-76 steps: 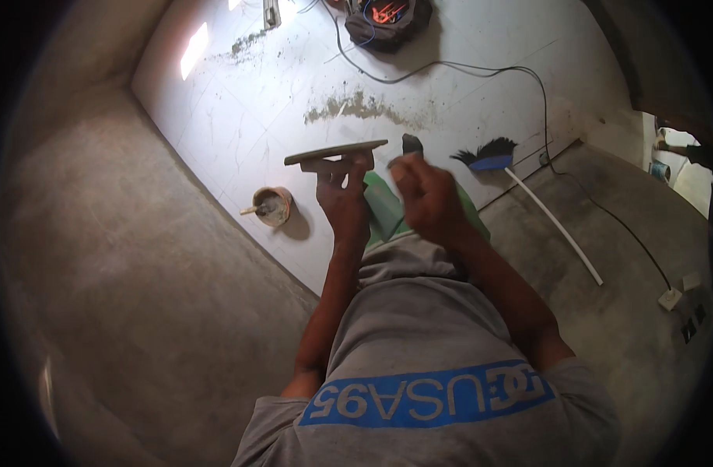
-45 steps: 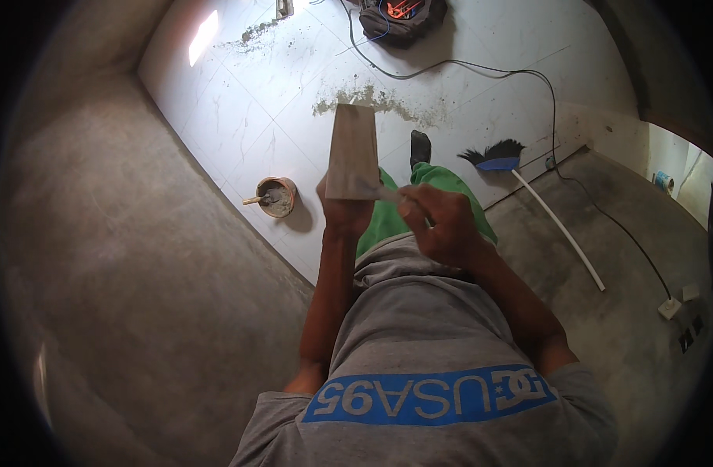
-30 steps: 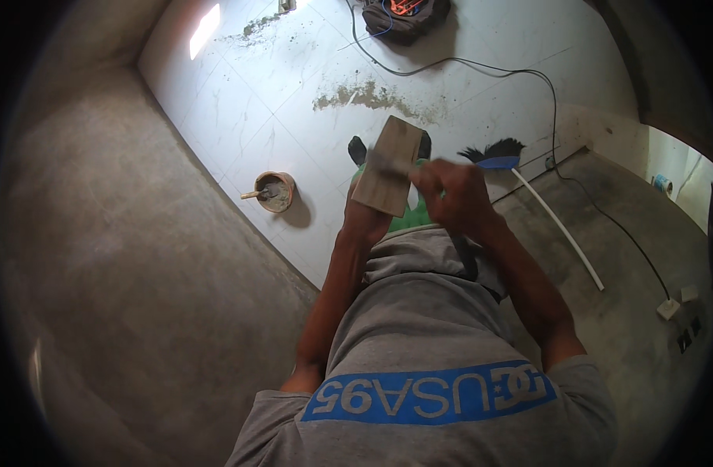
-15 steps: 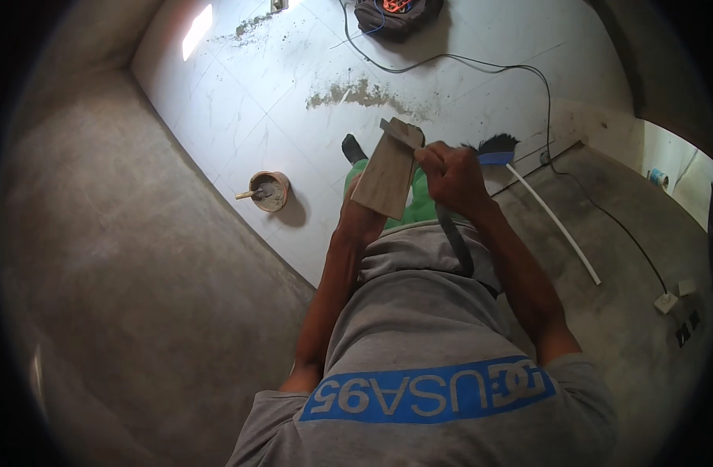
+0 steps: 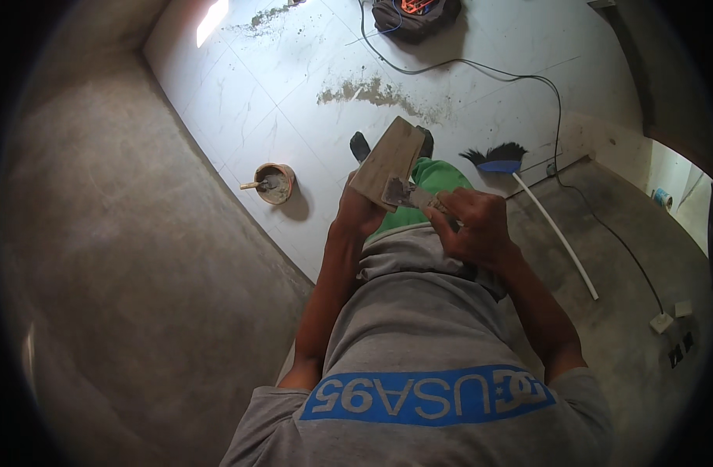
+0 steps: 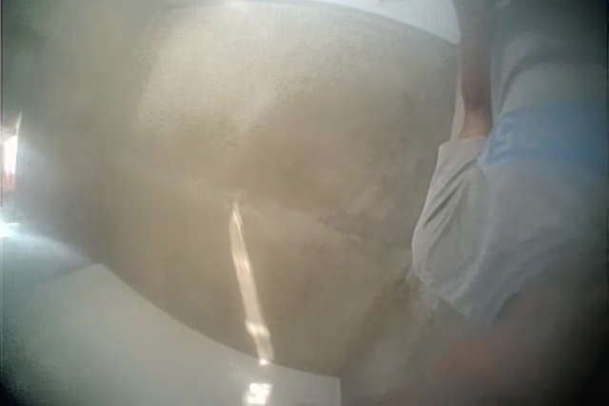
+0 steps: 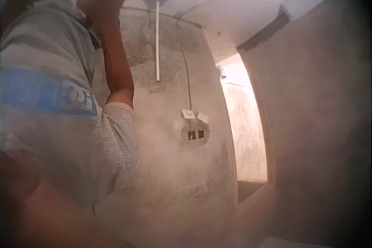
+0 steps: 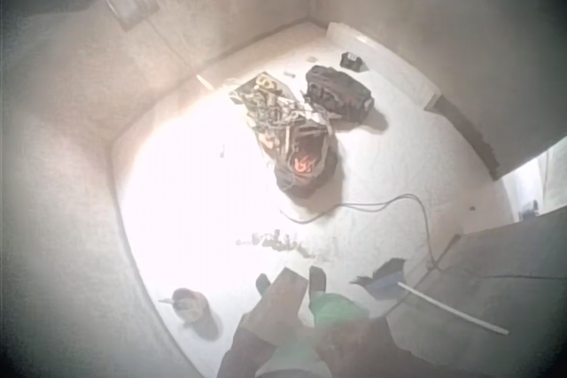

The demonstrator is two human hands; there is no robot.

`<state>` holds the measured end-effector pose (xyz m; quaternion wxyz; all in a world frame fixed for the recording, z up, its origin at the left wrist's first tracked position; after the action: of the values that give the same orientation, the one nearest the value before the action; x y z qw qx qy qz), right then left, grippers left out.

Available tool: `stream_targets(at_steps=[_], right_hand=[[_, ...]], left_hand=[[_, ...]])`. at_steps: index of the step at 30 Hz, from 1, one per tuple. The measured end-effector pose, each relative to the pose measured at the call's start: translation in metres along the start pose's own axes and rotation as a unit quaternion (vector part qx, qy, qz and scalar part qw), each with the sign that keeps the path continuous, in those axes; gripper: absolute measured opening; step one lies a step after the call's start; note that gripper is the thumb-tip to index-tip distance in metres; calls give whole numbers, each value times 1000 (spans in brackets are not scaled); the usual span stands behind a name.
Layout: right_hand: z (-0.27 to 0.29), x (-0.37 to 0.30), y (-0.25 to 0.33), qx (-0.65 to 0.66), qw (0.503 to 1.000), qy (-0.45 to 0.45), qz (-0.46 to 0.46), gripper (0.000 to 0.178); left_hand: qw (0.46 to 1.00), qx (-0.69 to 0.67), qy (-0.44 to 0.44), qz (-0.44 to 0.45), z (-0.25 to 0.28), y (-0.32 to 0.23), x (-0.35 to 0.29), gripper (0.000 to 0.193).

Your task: The person applies a substance to a small wooden board using a scraper, picks up a hammer and another board from the floor, and hammers the boards into the ceiling structure.

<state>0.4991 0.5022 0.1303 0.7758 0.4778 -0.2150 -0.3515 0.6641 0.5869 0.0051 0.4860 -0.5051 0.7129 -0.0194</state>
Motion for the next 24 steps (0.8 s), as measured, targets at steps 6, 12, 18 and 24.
stream_targets(at_steps=[6,12,18,24], right_hand=[[-16,14,11,9,1000,12,-17,19],[-20,20,4,-6,1000,21,-22,18],[14,10,-40,236,952,-55,-189,26],[-5,39,-33,243,938,151,-194,41]], left_hand=[[999,14,-42,15,3,7,1,26],[945,312,-21,-93,5,19,13,20],[995,14,-94,25,-8,4,10,22],[986,117,-94,77,11,23,24,19]])
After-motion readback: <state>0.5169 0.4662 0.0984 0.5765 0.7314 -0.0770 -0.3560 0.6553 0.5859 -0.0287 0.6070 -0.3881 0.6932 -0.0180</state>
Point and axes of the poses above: each hand's wrist, its own x-axis towards the middle knuckle, its own z-axis out of the back of the hand, y = z × x, the point moved 8 cm from there along x, towards the middle knuckle, and after that the axes turned 13 degrees about x, right-handed, at the moved point
